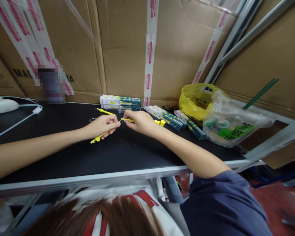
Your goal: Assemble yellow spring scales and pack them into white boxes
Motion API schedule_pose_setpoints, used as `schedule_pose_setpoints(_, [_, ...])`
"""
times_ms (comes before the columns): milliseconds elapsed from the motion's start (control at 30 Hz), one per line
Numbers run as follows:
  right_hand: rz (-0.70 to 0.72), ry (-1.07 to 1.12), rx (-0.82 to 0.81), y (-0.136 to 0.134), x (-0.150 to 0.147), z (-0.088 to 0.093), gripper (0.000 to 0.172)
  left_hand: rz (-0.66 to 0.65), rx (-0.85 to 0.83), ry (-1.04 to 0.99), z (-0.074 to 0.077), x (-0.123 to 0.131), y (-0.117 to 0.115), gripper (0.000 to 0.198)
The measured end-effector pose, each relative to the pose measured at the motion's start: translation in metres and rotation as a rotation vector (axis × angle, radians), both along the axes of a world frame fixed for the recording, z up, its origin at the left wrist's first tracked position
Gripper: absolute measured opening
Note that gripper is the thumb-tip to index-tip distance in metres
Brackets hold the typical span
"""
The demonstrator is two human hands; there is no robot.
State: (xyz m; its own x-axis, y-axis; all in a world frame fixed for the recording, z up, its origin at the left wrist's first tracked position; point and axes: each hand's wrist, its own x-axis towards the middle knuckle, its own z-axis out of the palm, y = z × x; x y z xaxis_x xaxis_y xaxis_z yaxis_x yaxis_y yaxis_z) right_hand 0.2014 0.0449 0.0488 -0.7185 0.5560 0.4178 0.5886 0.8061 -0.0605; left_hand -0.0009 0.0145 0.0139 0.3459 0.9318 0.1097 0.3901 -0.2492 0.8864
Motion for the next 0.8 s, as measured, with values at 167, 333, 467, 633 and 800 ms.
schedule_pose_setpoints(167, [-0.025,-0.114,0.095,-0.001,-0.001,-0.002,0.014,0.040,0.007,-0.008,-0.001,0.000,0.000,0.028])
schedule_pose_setpoints(333, [-0.057,-0.170,0.173,-0.002,-0.003,-0.011,0.018,0.062,0.064,-0.056,-0.006,0.000,0.002,0.032])
schedule_pose_setpoints(467, [-0.039,-0.075,0.091,-0.004,-0.007,-0.022,0.013,0.089,0.102,-0.087,-0.010,0.001,0.003,0.032])
schedule_pose_setpoints(633, [0.094,0.206,-0.163,-0.003,-0.013,-0.031,0.010,0.072,0.133,-0.128,-0.016,0.000,0.005,0.028])
schedule_pose_setpoints(800, [0.232,0.400,-0.412,0.005,-0.014,-0.035,0.019,0.038,0.068,-0.211,-0.019,-0.001,0.007,0.025])
